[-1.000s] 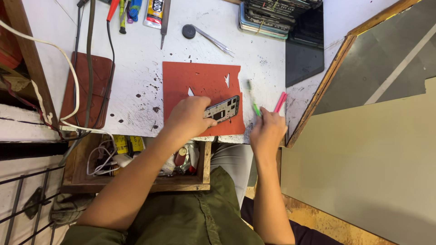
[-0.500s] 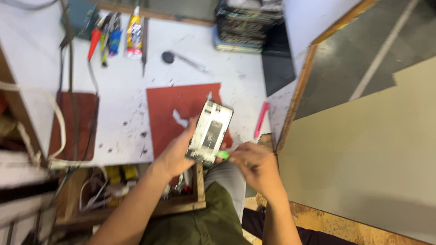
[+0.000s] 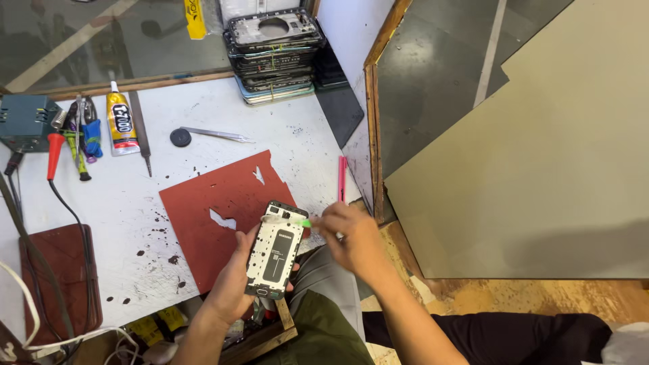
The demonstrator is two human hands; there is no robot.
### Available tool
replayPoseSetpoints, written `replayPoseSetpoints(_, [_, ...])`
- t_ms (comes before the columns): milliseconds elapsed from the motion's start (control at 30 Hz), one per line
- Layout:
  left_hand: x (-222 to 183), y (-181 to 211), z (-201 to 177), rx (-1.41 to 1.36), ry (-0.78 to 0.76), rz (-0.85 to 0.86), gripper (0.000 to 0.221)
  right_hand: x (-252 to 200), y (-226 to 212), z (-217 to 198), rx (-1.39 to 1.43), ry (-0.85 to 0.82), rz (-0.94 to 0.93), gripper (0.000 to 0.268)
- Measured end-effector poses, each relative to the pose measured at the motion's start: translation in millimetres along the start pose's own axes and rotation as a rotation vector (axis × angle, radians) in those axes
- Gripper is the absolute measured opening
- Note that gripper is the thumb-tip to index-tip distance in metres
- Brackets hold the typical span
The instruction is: The person cleans and scrapes the internal frame of a mobile phone using a spudger and a brush.
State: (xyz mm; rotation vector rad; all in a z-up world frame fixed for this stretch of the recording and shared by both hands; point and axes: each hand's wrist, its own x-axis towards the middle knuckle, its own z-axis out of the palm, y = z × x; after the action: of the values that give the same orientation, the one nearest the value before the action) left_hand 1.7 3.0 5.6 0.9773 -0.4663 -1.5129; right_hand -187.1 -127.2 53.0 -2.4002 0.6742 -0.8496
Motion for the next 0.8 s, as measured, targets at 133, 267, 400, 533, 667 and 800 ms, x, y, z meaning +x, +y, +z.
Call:
replayPoseSetpoints(133, [-5, -2, -10, -0.021, 0.008, 0.048, 0.073, -6, 14, 12, 0.181, -0.205, -0.052, 0.013])
replayPoseSetpoints(267, [-19, 11, -21, -0.092, -0.065, 0.150, 0.061, 4, 41, 28, 0.165, 0.135, 0.141, 0.012])
replayPoseSetpoints(400, [-33, 32, -36, -0.038, 0.296, 0.114, 0.058, 14, 60, 44, -0.226, 0.220, 0.208, 0.022])
replayPoseSetpoints(533, [-38, 50, -76, 0.096, 0.736, 0.381, 0.049, 10, 51, 62, -0.336, 0.265, 0.049, 0.029])
replayPoseSetpoints(667, [-55, 57, -108, 0.786, 0.982, 0.602, 0.045, 3, 32, 76, -0.159, 0.081, 0.133, 0.029])
replayPoseSetpoints(800, [-62, 58, -111, 0.952, 1.020, 0.570, 0.052, 1, 13, 91, -0.131, 0.065, 0.213, 0.054])
